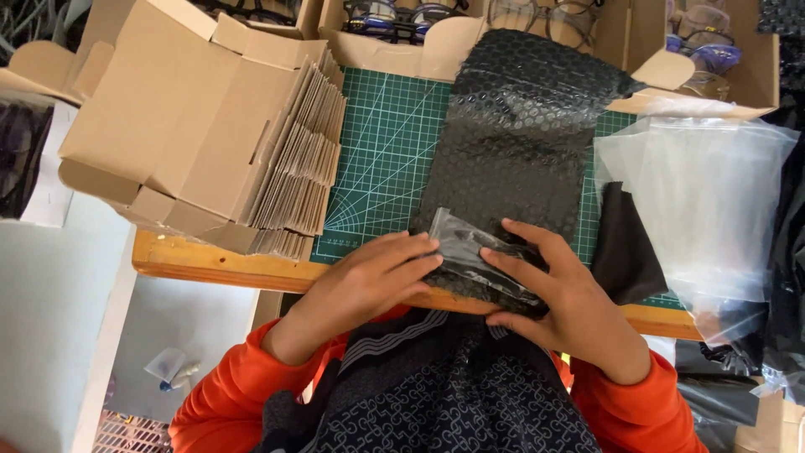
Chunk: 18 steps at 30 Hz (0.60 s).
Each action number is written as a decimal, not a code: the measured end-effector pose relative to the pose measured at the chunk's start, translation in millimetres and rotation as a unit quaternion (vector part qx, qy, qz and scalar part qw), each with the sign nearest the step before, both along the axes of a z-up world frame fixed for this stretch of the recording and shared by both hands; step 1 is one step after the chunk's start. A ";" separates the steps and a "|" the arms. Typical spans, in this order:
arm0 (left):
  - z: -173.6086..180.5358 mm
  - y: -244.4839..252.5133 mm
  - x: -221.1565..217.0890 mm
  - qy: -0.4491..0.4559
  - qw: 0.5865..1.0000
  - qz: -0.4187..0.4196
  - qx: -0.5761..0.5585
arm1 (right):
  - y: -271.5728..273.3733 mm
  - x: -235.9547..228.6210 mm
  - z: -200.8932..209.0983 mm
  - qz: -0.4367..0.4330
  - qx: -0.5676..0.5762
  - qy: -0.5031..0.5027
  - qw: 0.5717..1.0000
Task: The person cleans a pair of sunglasses with a cloth, then places them into a small plastic bag. They wrap the bag in bubble wrap, place it inside a small cardboard box, and finally put the box into a black shipping bag.
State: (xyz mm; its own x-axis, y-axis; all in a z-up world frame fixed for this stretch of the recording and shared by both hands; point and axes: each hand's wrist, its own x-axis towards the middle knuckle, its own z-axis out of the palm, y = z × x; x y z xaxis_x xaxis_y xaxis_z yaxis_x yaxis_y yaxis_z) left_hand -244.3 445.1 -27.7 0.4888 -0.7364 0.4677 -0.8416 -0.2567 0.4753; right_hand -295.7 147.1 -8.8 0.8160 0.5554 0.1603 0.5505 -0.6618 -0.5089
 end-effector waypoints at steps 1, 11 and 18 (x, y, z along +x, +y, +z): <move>-1.8 0.1 -1.1 0.000 1.000 -0.002 0.000 | -1.2 -0.9 -1.4 -0.002 0.000 0.000 1.000; 17.0 -5.0 -11.0 -0.137 0.990 0.004 -0.028 | -1.6 -12.6 -0.7 0.033 0.006 -0.050 0.998; -10.1 -12.1 -10.9 0.131 0.985 0.073 -0.090 | -8.0 -6.9 -8.8 -0.085 0.095 -0.011 0.992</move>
State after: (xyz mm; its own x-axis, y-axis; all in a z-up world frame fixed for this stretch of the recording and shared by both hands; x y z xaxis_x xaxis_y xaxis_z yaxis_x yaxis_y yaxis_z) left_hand -255.2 433.0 -37.8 0.7047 -0.5657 0.4282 -0.6440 -0.2568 0.7207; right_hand -302.6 139.1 -17.6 0.8902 0.3689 0.2672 0.4517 -0.6391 -0.6226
